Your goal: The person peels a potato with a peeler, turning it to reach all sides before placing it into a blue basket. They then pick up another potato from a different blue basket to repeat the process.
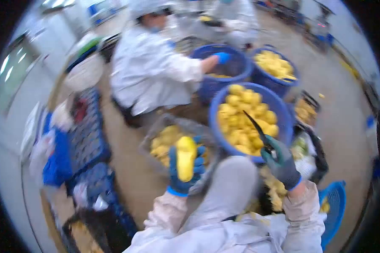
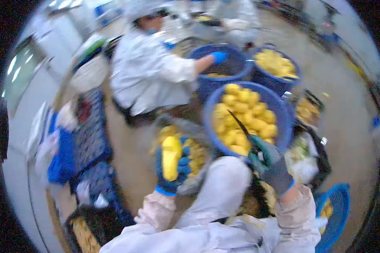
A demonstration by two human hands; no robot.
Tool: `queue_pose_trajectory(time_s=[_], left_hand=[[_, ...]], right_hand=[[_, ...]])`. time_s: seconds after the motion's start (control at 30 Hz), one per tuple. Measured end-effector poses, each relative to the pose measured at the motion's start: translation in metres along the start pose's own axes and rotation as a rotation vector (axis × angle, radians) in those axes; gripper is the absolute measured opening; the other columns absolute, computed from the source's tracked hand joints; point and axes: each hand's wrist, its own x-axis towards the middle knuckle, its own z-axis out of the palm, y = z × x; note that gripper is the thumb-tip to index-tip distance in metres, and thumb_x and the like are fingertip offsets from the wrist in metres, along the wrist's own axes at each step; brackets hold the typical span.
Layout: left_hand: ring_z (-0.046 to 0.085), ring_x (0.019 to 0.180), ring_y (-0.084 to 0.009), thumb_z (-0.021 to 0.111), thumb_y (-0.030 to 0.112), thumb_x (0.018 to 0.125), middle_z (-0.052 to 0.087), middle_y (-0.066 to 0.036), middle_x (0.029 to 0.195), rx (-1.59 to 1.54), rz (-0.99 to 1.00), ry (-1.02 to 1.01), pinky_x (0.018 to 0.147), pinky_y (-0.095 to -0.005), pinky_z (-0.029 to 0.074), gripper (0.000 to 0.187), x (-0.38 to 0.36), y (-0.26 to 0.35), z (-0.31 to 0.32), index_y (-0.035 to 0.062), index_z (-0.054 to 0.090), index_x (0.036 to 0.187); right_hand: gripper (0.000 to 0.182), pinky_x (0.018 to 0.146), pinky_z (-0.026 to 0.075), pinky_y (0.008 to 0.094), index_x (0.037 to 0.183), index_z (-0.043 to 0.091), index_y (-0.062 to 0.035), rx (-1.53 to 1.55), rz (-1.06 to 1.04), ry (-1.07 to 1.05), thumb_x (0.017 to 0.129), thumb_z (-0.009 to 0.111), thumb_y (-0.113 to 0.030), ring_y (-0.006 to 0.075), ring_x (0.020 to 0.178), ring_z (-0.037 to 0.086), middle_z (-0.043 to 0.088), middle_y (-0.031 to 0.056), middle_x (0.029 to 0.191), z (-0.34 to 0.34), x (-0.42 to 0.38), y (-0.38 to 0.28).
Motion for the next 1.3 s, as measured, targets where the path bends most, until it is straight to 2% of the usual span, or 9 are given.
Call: queue_pose_trajectory(time_s=[0.13,0.23,0.3,0.33,0.43,0.47,0.7,0.9,1.3], left_hand=[[0.053,0.063,-0.0181,0.050,0.063,0.083,0.057,-0.010,0.088,0.389,-0.243,0.119,0.054,-0.0277,0.047,0.073,0.032,-0.062,0.009,0.0016,0.046,0.123],[0.061,0.091,-0.0261,0.057,0.044,0.086,0.058,-0.016,0.108,0.451,-0.348,0.028,0.070,-0.0357,0.056,0.063,0.069,-0.131,0.029,-0.0006,0.042,0.129],[0.059,0.101,-0.0294,0.056,0.035,0.088,0.056,-0.018,0.115,0.313,-0.473,0.085,0.077,-0.0381,0.056,0.058,0.090,-0.180,0.027,0.0000,0.040,0.131],[0.062,0.090,-0.0293,0.056,0.033,0.088,0.059,-0.017,0.110,0.353,-0.498,0.208,0.072,-0.0352,0.056,0.055,0.101,-0.203,0.015,0.0002,0.042,0.129],[0.061,0.097,-0.0290,0.059,0.028,0.088,0.059,-0.016,0.110,0.198,-0.805,0.149,0.085,-0.0399,0.053,0.044,0.123,-0.235,-0.034,0.0016,0.049,0.122],[0.061,0.098,-0.0291,0.060,0.025,0.087,0.060,-0.015,0.109,0.401,-0.604,0.301,0.085,-0.0394,0.053,0.041,0.116,-0.255,-0.037,0.0033,0.051,0.120],[0.061,0.096,-0.0277,0.060,0.023,0.087,0.060,-0.013,0.106,0.560,-0.630,0.416,0.085,-0.0385,0.053,0.039,0.123,-0.282,-0.062,0.0044,0.050,0.120],[0.061,0.094,-0.0267,0.059,0.021,0.087,0.059,-0.014,0.105,0.584,-0.569,0.476,0.084,-0.0384,0.052,0.041,0.135,-0.286,-0.073,0.0024,0.048,0.121],[0.058,0.101,-0.0223,0.058,0.020,0.085,0.055,-0.010,0.114,0.817,-0.616,0.200,0.086,-0.0349,0.049,0.052,0.140,-0.286,-0.075,0.0007,0.042,0.130]], right_hand=[[0.041,0.079,0.049,0.0344,0.121,0.054,-0.0025,-0.218,0.420,0.118,0.083,0.062,-0.016,0.0276,0.090,0.063,0.063,0.0170,0.100,-0.097,-0.066,0.048],[0.048,0.083,0.048,0.0389,0.119,0.054,-0.0024,-0.389,0.659,0.245,0.080,0.065,-0.027,0.0329,0.095,0.062,0.063,0.0184,0.103,-0.155,-0.162,0.151],[0.045,0.083,0.048,0.0419,0.117,0.054,-0.0057,-0.539,1.016,0.232,0.079,0.064,-0.029,0.0346,0.095,0.062,0.064,0.0201,0.100,-0.195,-0.202,0.167],[0.040,0.081,0.049,0.0427,0.113,0.055,-0.0064,-0.701,1.106,0.151,0.080,0.063,-0.027,0.0358,0.092,0.062,0.064,0.0203,0.098,-0.215,-0.229,0.193],[0.030,0.079,0.049,0.0455,0.102,0.058,-0.0070,-0.837,1.276,0.161,0.079,0.061,-0.026,0.0396,0.091,0.061,0.064,0.0206,0.096,-0.256,-0.279,0.225],[0.028,0.079,0.048,0.0466,0.098,0.059,-0.0069,-0.822,1.313,0.202,0.078,0.061,-0.026,0.0409,0.092,0.060,0.064,0.0207,0.096,-0.268,-0.287,0.236],[0.027,0.082,0.049,0.0451,0.095,0.064,-0.0085,-0.840,1.297,-0.018,0.077,0.058,-0.028,0.0360,0.095,0.062,0.065,0.0195,0.098,-0.306,-0.300,0.318],[0.028,0.087,0.048,0.0443,0.101,0.067,-0.0065,-0.765,1.357,-0.126,0.079,0.055,-0.019,0.0350,0.100,0.062,0.064,0.0198,0.107,-0.317,-0.273,0.318],[0.031,0.089,0.048,0.0435,0.107,0.067,-0.0103,-0.978,1.313,-0.264,0.083,0.053,-0.023,0.0330,0.105,0.061,0.063,0.0151,0.113,-0.309,-0.263,0.382]])
